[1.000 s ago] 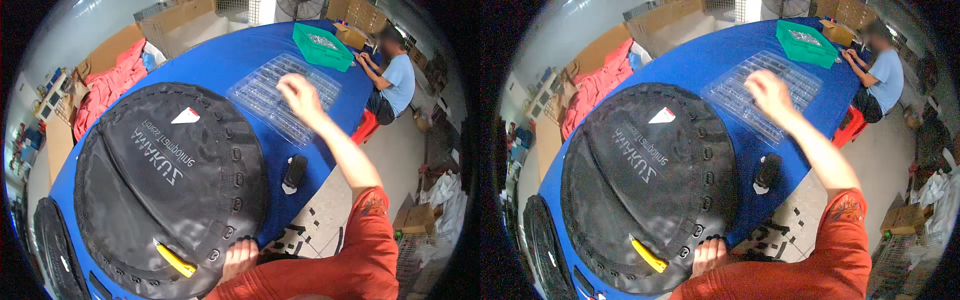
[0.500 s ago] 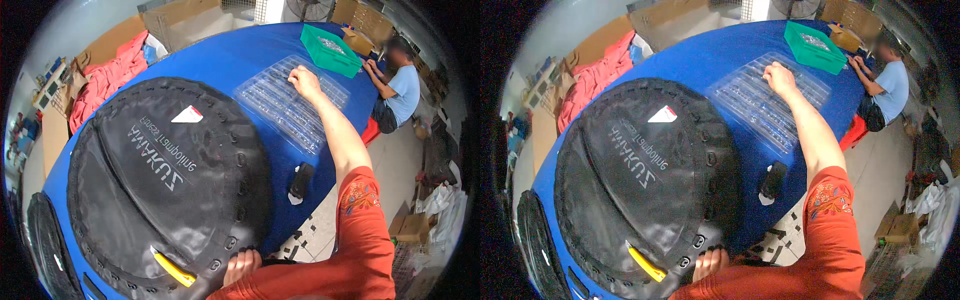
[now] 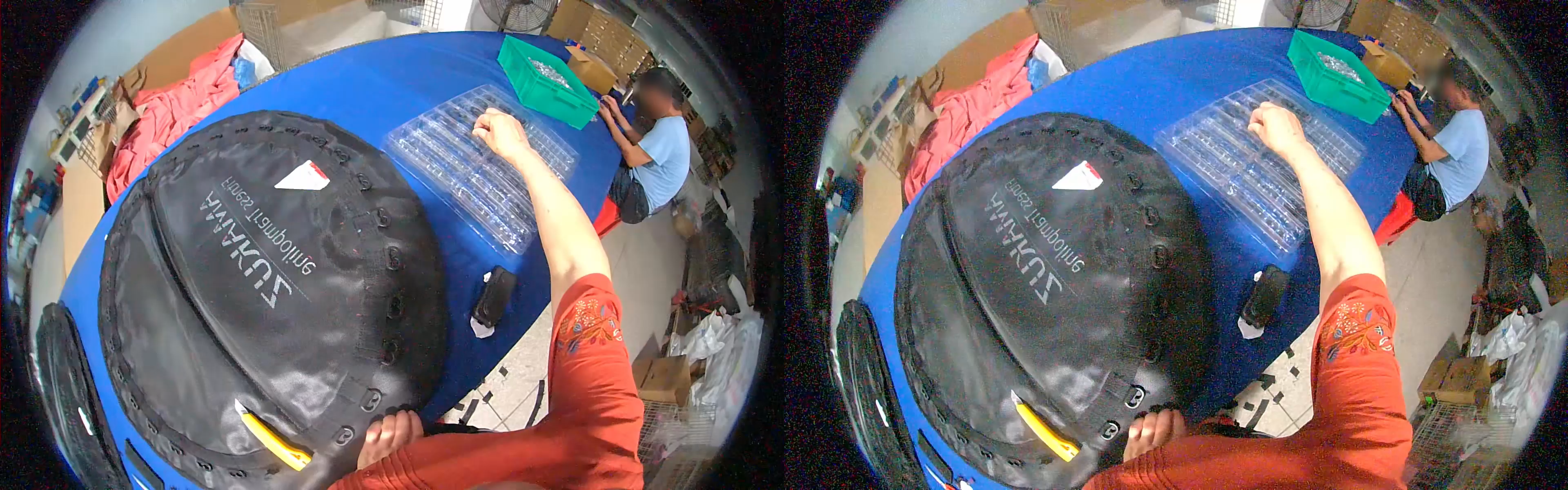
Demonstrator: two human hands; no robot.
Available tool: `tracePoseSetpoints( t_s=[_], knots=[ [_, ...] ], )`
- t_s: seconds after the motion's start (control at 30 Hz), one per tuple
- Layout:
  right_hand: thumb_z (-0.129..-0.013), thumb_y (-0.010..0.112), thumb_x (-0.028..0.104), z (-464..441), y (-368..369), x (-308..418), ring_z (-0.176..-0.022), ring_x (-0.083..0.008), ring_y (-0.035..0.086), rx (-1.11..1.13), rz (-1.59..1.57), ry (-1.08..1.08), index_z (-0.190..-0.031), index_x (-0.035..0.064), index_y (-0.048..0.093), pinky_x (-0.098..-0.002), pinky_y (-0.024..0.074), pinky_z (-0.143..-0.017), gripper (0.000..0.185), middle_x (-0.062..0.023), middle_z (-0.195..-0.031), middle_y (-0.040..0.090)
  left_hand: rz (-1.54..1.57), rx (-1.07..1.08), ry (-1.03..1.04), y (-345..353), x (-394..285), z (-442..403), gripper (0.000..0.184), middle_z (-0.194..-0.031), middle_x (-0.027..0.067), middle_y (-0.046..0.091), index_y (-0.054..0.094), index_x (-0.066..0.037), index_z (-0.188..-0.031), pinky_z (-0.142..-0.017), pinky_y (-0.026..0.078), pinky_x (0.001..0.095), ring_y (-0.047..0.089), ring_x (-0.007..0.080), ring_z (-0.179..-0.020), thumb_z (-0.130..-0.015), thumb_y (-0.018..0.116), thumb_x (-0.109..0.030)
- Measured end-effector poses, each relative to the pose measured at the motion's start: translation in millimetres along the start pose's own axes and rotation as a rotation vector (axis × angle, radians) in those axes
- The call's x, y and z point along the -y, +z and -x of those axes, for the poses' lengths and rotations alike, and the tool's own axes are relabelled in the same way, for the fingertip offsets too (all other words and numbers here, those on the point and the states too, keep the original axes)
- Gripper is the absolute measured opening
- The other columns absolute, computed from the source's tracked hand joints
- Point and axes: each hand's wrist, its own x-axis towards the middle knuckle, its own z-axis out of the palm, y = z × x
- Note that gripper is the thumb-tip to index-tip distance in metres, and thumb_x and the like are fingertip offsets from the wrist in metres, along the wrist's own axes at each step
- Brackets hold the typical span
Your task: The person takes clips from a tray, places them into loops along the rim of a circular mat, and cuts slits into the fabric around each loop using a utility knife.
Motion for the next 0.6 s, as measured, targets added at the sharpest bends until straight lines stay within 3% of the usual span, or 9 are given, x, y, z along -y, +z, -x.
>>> tracePoseSetpoints(
  t_s=[0.6],
  knots=[
    [-0.087, 0.077, 0.027, -5, -3, -3, -0.104, -0.0322, 0.070, 0.108, 0.024, -0.008, -0.096, 0.0146, 0.081, -0.0457, 0.0548, -0.091, 0.016, -0.0080, -0.105, 0.073, -0.081, -0.001, 0.024, 15, 4, 9, 0.040, -0.120, 0.0079, 0.059, 0.062, -0.010, -0.124, -0.092, 0.047, 0.0413, 0.056, 0.0254, -0.111, -0.087, 0.065, -0.024]
  ],
)
